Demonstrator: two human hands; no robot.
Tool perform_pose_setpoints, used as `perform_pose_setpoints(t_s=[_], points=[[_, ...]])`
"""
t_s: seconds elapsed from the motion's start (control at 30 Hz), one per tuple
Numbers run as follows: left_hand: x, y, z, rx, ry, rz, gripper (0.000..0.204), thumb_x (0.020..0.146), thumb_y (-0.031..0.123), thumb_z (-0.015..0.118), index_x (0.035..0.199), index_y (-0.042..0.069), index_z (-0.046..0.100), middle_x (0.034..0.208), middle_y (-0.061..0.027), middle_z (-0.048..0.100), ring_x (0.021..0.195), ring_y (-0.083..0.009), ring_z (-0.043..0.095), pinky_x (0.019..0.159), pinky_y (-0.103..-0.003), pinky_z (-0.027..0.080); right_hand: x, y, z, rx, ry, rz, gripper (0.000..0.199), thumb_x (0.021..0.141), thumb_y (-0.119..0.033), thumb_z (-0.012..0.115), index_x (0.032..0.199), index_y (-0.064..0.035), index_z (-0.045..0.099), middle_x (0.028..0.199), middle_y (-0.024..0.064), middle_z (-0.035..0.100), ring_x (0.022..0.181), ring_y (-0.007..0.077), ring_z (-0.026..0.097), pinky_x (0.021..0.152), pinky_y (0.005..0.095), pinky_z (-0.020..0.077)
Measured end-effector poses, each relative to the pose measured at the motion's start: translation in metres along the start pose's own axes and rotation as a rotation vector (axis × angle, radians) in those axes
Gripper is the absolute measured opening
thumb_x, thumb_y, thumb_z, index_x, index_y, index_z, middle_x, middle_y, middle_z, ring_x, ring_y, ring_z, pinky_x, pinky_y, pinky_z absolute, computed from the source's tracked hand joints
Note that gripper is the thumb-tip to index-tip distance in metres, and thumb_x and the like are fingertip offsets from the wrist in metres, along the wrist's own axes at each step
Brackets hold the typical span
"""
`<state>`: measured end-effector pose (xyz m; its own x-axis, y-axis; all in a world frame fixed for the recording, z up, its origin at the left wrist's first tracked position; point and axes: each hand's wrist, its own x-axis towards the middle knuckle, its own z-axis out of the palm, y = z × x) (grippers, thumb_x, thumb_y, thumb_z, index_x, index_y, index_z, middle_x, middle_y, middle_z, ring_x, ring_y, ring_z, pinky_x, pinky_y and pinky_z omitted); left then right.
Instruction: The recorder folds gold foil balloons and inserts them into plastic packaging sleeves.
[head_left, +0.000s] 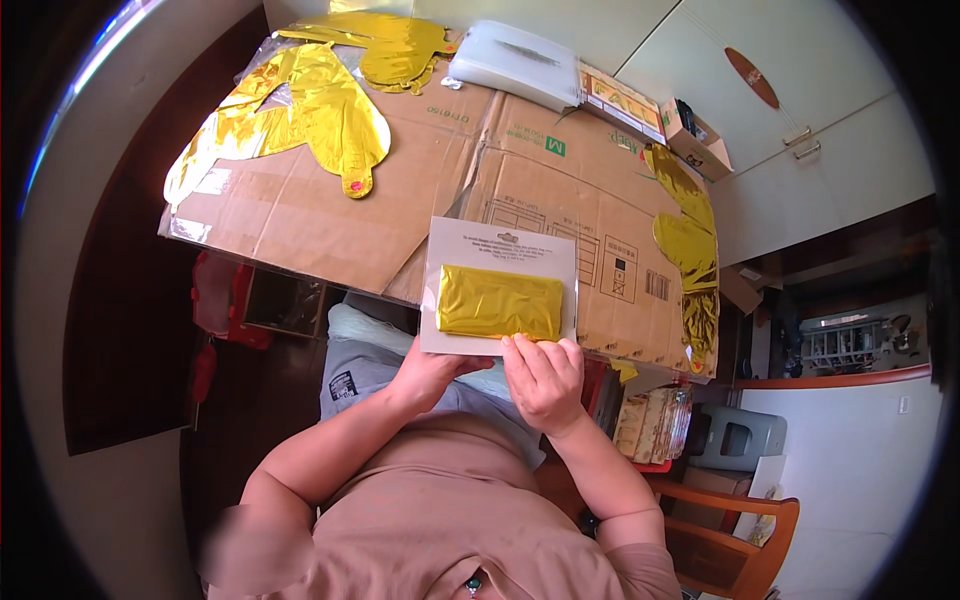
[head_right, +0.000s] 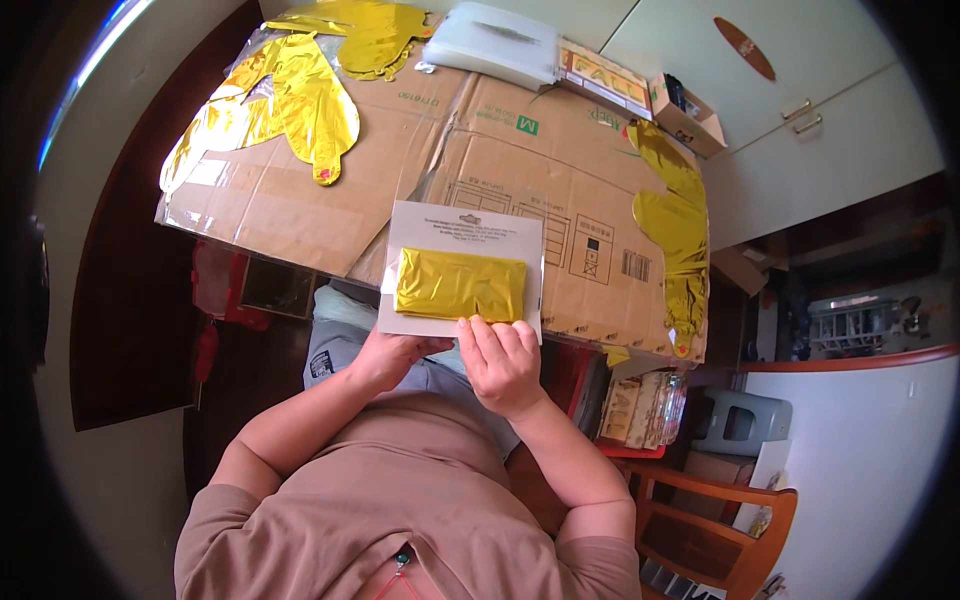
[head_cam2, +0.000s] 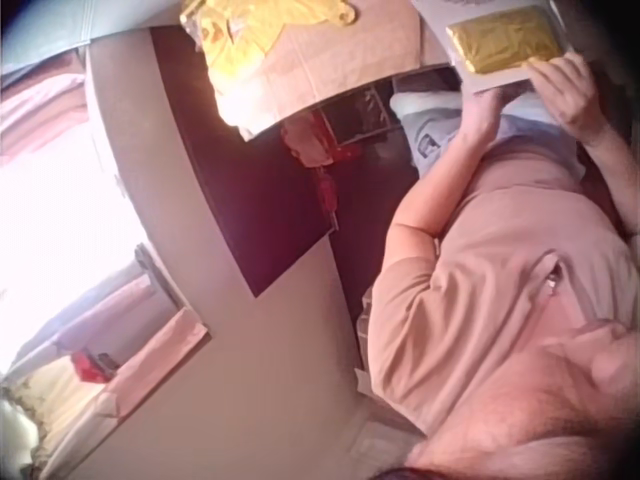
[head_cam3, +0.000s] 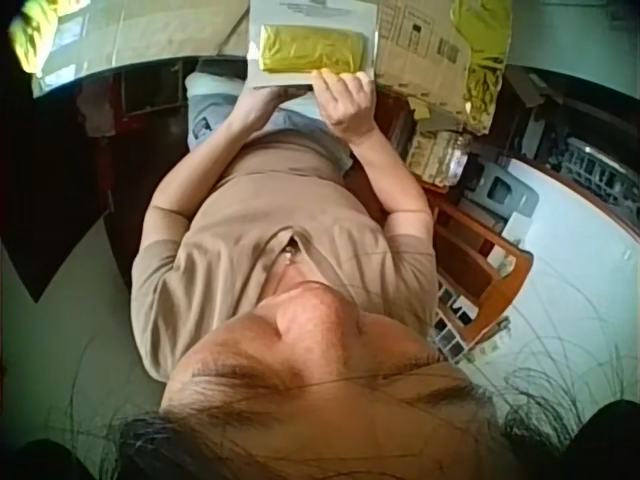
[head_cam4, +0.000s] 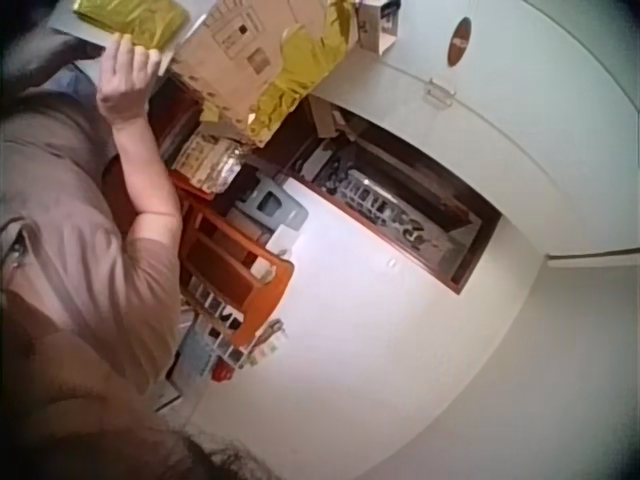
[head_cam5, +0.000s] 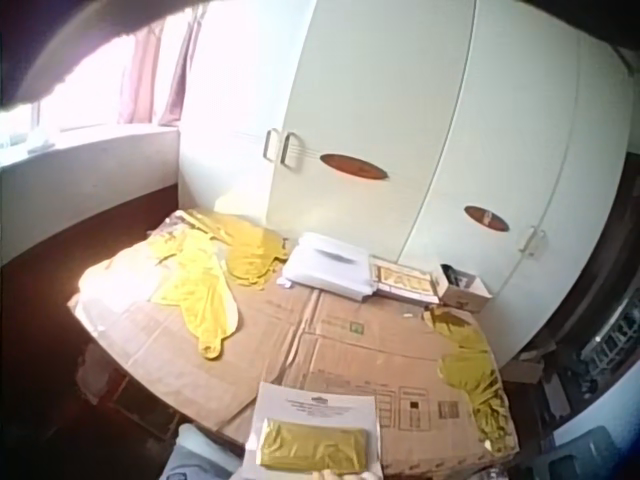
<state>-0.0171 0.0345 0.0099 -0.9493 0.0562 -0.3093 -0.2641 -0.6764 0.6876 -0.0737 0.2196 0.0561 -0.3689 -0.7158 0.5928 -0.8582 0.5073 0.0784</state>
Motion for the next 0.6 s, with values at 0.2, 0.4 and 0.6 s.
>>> perform_pose_setpoints(t_s=[0.2,0.4,0.6], points=[[-0.004,0.001,-0.004,0.063,-0.033,-0.075,0.017,0.100,0.014,0.064,0.106,-0.001,0.069,0.095,-0.0102,0.072,0.089,-0.0185,0.069,0.084,-0.031,0.056,0.017,0.005,0.008,-0.028,-0.010,0.039,0.028,0.078,-0.007,0.075,0.106,-0.0040,0.074,0.093,0.0032,0.066,0.079,0.0188,0.061,0.077,0.0370,0.0445],[-0.008,0.001,-0.010,0.125,-0.059,-0.104,0.020,0.101,0.016,0.065,0.105,-0.002,0.069,0.096,-0.0117,0.073,0.089,-0.0187,0.070,0.085,-0.031,0.056,0.023,0.001,0.017,-0.061,-0.061,0.104,0.026,0.078,-0.008,0.074,0.104,-0.0050,0.073,0.084,0.0013,0.061,0.075,0.0187,0.059,0.075,0.0368,0.0432],[-0.009,0.005,-0.012,0.168,-0.030,-0.073,0.021,0.101,0.016,0.065,0.105,-0.004,0.069,0.097,-0.0133,0.073,0.091,-0.0200,0.070,0.087,-0.033,0.056,0.028,-0.003,0.020,-0.062,-0.043,0.136,0.025,0.078,-0.010,0.075,0.102,-0.0066,0.072,0.082,0.0002,0.060,0.074,0.0189,0.057,0.078,0.0375,0.0419]])
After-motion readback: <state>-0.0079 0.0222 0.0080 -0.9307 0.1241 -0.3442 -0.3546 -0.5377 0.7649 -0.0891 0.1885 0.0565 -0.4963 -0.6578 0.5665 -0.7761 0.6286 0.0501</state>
